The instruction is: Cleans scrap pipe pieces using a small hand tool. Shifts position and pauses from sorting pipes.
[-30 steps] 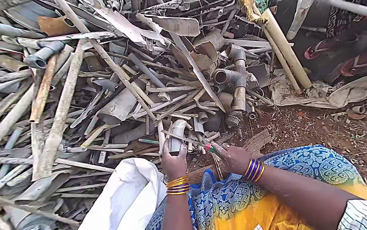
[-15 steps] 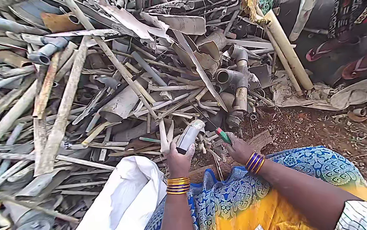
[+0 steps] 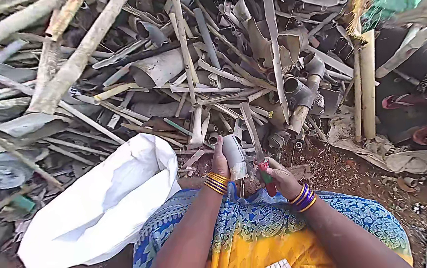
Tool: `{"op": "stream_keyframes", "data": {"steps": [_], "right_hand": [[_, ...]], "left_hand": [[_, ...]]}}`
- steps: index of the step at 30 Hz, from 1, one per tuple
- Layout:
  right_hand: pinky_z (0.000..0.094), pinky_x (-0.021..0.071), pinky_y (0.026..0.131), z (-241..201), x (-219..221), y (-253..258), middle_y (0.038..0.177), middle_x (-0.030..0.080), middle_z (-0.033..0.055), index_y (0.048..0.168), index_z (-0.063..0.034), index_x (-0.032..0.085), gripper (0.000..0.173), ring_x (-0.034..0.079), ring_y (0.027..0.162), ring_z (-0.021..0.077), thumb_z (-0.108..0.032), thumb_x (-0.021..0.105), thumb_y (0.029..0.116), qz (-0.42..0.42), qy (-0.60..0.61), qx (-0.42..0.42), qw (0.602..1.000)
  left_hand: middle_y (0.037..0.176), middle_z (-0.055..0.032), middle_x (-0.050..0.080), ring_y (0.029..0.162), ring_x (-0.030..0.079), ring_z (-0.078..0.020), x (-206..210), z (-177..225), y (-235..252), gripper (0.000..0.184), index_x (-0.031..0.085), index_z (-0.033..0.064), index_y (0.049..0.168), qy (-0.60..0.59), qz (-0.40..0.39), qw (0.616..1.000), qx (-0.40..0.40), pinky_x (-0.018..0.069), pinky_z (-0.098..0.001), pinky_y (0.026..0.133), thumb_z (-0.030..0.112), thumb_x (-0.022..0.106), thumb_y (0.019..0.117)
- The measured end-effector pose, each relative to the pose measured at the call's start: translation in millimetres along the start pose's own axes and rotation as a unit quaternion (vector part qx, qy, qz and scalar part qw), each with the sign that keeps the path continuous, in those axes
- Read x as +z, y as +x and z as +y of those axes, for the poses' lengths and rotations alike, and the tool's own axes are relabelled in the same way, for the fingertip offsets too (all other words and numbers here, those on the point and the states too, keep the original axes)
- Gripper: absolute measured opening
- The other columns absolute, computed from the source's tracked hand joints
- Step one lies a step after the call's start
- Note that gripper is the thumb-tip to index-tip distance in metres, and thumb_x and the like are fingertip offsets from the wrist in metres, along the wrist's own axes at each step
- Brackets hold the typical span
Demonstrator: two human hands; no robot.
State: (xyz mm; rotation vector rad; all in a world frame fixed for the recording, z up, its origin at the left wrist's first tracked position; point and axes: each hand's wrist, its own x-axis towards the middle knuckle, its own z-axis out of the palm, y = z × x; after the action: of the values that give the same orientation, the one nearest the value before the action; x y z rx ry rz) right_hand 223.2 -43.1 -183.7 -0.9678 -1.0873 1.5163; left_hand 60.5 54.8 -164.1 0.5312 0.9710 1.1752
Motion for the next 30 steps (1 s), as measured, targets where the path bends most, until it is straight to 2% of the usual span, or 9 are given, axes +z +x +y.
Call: {"op": "stream_keyframes", "data": {"steps": [3, 8, 12, 16, 18, 20, 22, 27, 30], "right_hand": [[0.0176, 0.0507, 0.059, 1.1, 3.8, 0.4, 0.072, 0.056, -0.0096, 0.104, -0.0034, 0.059, 0.036, 0.056, 0.06, -0.0024, -0.03, 0.035, 0.1072, 0.07, -0.198, -0.046, 0.977], [0.0218, 0.0544, 0.078, 5.7, 8.8, -3.1, 0.102, 0.069, 0.0116, 0.14, 0.0137, 0.05, 0.05, 0.063, 0.082, 0.0028, -0.019, 0.039, 0.1043, 0.05, -0.292, -0.118, 0.948], [0.0338, 0.0542, 0.088, 10.9, 8.5, -3.6, 0.118, 0.072, 0.0237, 0.14, 0.0066, 0.059, 0.049, 0.071, 0.096, 0.0199, -0.01, 0.036, 0.1003, 0.062, -0.404, -0.174, 0.896], [0.0516, 0.0561, 0.071, 11.6, 8.4, -4.6, 0.097, 0.075, 0.0234, 0.139, -0.0011, 0.063, 0.049, 0.073, 0.081, 0.0367, -0.02, 0.036, 0.1024, 0.065, -0.512, -0.173, 0.839], [0.0532, 0.0556, 0.062, 10.9, 7.6, -5.6, 0.089, 0.074, 0.0211, 0.143, -0.002, 0.06, 0.07, 0.071, 0.072, 0.0367, -0.054, 0.035, 0.104, 0.053, -0.56, -0.158, 0.812], [0.0544, 0.0539, 0.058, 9.7, 8.2, -5.9, 0.087, 0.072, 0.0222, 0.145, 0.0006, 0.057, 0.092, 0.068, 0.067, 0.0373, -0.074, 0.04, 0.0935, 0.041, -0.579, -0.142, 0.802], [0.0543, 0.0529, 0.055, 11.1, 8.6, -5.9, 0.083, 0.071, 0.0221, 0.144, 0.001, 0.058, 0.092, 0.067, 0.064, 0.0378, -0.074, 0.043, 0.0921, 0.041, -0.589, -0.145, 0.794], [0.0508, 0.053, 0.05, 17.1, 14.0, -7.3, 0.073, 0.07, 0.0198, 0.136, -0.0028, 0.067, 0.066, 0.067, 0.057, 0.0378, -0.054, 0.042, 0.1022, 0.049, -0.602, -0.205, 0.77], [0.0467, 0.053, 0.051, 21.2, 12.8, -6.1, 0.071, 0.07, 0.0174, 0.133, -0.002, 0.069, 0.06, 0.066, 0.056, 0.0322, -0.049, 0.045, 0.1033, 0.053, -0.551, -0.236, 0.799]], "left_hand": [[0.078, -0.0071, 0.068, 0.066, 0.069, -0.0162, 0.7, 1.1, -5.2, 0.053, 0.06, 0.0076, 0.112, 0.027, -0.038, 0.998, -0.032, 0.0596, -0.0312, 0.059, 0.048, 0.026, 0.1117], [0.092, -0.0042, 0.064, 0.081, 0.065, -0.008, 11.3, -4.2, -20.8, 0.042, 0.058, 0.008, 0.124, 0.107, 0.003, 0.992, -0.063, 0.0554, -0.0255, 0.074, 0.039, 0.032, 0.1128], [0.102, -0.0109, 0.065, 0.09, 0.065, -0.0154, 7.0, -21.6, -17.0, 0.049, 0.06, 0.0046, 0.126, 0.167, 0.001, 0.982, -0.092, 0.0548, -0.0336, 0.082, 0.043, 0.034, 0.1119], [0.105, -0.013, 0.064, 0.093, 0.063, -0.0174, 5.4, -26.6, -16.6, 0.046, 0.059, 0.0028, 0.127, 0.2, 0.008, 0.975, -0.098, 0.0541, -0.0351, 0.083, 0.041, 0.039, 0.1115], [0.105, -0.0135, 0.066, 0.093, 0.065, -0.0186, 4.6, -27.2, -15.9, 0.051, 0.06, 0.0039, 0.128, 0.21, 0.009, 0.972, -0.103, 0.0554, -0.0367, 0.084, 0.047, 0.04, 0.1098], [0.105, -0.0152, 0.066, 0.094, 0.065, -0.0208, 5.1, -26.2, -15.2, 0.054, 0.06, 0.0033, 0.127, 0.221, 0.018, 0.969, -0.112, 0.0543, -0.0391, 0.085, 0.051, 0.042, 0.108], [0.107, -0.0148, 0.066, 0.093, 0.064, -0.0196, 5.7, -25.1, -17.7, 0.052, 0.059, 0.0036, 0.13, 0.213, 0.013, 0.971, -0.104, 0.0543, -0.0376, 0.085, 0.048, 0.042, 0.1088], [0.117, -0.0158, 0.064, 0.103, 0.063, -0.0208, 0.6, -29.7, -14.6, 0.054, 0.057, 0.004, 0.135, 0.244, 0.003, 0.967, -0.072, 0.0524, -0.041, 0.092, 0.048, 0.037, 0.1106], [0.116, -0.0194, 0.065, 0.103, 0.065, -0.0255, 1.4, -32.9, -8.4, 0.057, 0.059, 0.0015, 0.133, 0.219, 0.036, 0.972, -0.079, 0.0531, -0.0461, 0.092, 0.051, 0.042, 0.1085]]}}
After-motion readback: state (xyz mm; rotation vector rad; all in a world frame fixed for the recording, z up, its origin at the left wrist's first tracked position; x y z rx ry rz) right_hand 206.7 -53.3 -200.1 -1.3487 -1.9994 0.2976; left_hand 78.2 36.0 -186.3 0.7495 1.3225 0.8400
